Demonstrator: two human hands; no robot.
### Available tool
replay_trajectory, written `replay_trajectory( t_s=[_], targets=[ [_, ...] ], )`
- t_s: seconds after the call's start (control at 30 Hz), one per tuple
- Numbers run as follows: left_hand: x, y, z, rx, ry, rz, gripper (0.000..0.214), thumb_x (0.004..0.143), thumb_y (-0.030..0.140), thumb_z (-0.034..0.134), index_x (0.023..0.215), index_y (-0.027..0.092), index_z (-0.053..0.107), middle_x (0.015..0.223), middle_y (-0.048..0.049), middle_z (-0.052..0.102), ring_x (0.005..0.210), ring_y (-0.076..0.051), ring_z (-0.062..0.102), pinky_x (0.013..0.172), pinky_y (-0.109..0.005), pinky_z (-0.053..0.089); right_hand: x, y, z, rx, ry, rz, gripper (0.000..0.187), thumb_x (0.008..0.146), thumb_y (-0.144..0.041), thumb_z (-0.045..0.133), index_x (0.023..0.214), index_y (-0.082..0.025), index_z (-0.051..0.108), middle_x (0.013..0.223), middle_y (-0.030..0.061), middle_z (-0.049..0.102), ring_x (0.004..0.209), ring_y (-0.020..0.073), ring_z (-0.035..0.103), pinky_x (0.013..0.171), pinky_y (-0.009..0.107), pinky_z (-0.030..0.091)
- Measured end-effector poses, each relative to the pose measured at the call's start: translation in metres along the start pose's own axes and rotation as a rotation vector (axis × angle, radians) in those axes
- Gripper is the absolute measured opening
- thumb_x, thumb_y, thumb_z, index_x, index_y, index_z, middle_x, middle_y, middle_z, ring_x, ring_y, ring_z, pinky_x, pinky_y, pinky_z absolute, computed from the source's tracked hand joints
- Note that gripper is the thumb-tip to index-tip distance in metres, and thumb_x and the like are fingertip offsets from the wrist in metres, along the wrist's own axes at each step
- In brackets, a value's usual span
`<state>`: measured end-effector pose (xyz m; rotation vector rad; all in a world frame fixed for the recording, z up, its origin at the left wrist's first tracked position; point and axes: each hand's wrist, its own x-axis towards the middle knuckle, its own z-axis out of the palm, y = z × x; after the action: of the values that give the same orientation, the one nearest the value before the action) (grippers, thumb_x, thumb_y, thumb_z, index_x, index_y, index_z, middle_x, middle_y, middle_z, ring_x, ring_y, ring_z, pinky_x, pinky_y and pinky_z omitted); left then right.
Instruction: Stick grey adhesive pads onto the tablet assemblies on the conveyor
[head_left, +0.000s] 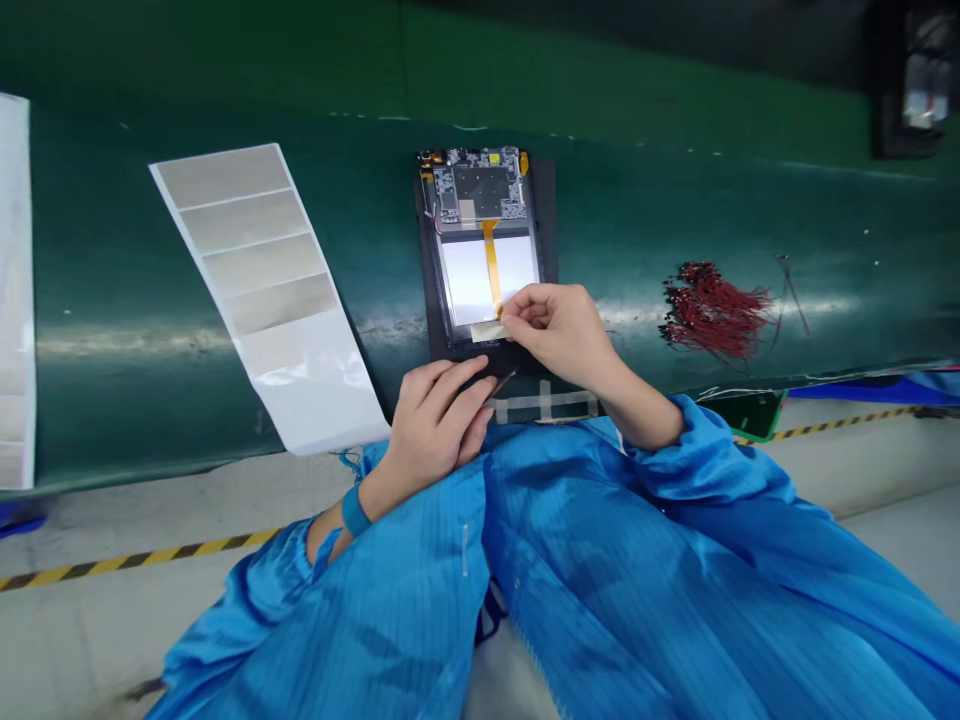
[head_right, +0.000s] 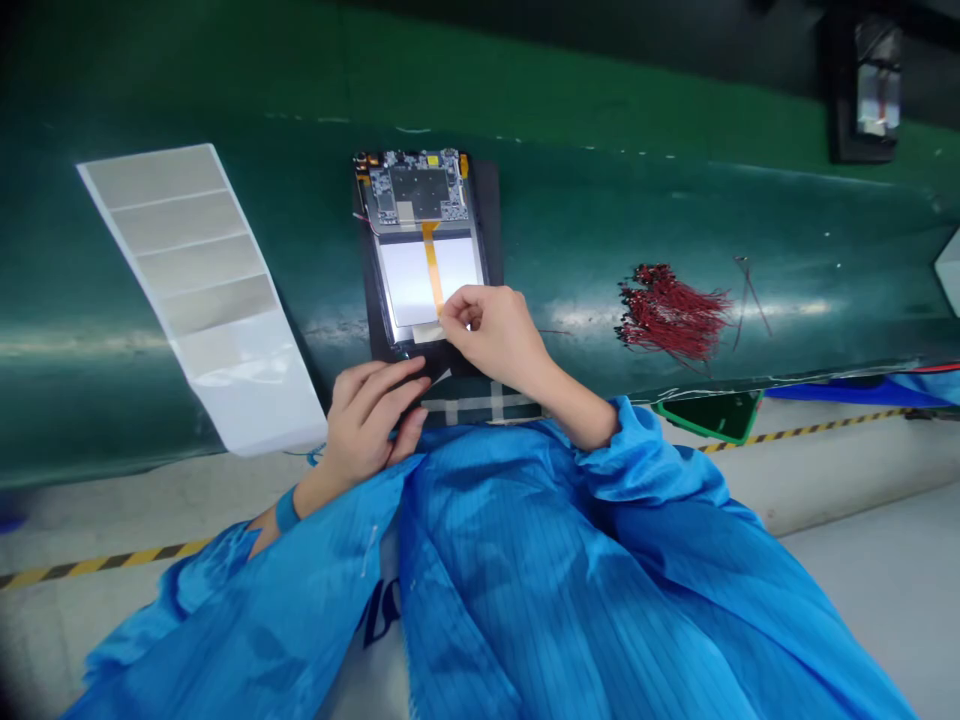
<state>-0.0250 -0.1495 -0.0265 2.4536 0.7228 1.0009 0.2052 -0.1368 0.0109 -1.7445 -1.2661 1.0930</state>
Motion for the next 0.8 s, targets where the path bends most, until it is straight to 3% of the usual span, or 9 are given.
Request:
replay_trajectory(
  t_s=[0.27,0.5,0.8],
  targets=[
    [0.0009,-0.0019,-0.0016,-0.012,0.012,-0.009,0.034,0.098,0.016,0.071,0.132,0.015,0.069,0.135,-0.0177,0.077,0.117,-0.033,0.066,0.097,-0.048,0.057,0.0022,-0.0021,-0.0023,0.128,-0.043,0.047,0.011,0.082,-0.027,0.070,0.076,-0.018,0.069,0.072,0.0029,0.074,0.068,0.0151,0.069,0.066,0.029,0.052],
    [0.0019,-0.0048,-0.0017,-0.015,0.026,-0.018,0.035,0.096,0.015,0.072,0.130,0.013,0.069,0.132,-0.0185,0.077,0.117,-0.033,0.065,0.099,-0.049,0.056,0.0010,-0.0042,-0.0005,-0.011,-0.031,0.018,0.010,0.085,-0.024,0.067,0.077,-0.018,0.069,0.073,0.0022,0.072,0.064,0.0128,0.061,0.065,0.029,0.049],
    [-0.0025,-0.0062,-0.0008,0.004,-0.010,-0.051,0.036,0.101,0.022,0.068,0.136,0.022,0.068,0.133,-0.0124,0.079,0.114,-0.031,0.068,0.095,-0.049,0.055,0.0010,-0.0051,-0.0001,-0.031,-0.024,0.021,0.009,0.086,-0.021,0.067,0.077,-0.019,0.068,0.073,0.0016,0.072,0.065,0.0126,0.061,0.066,0.029,0.048]
  ],
)
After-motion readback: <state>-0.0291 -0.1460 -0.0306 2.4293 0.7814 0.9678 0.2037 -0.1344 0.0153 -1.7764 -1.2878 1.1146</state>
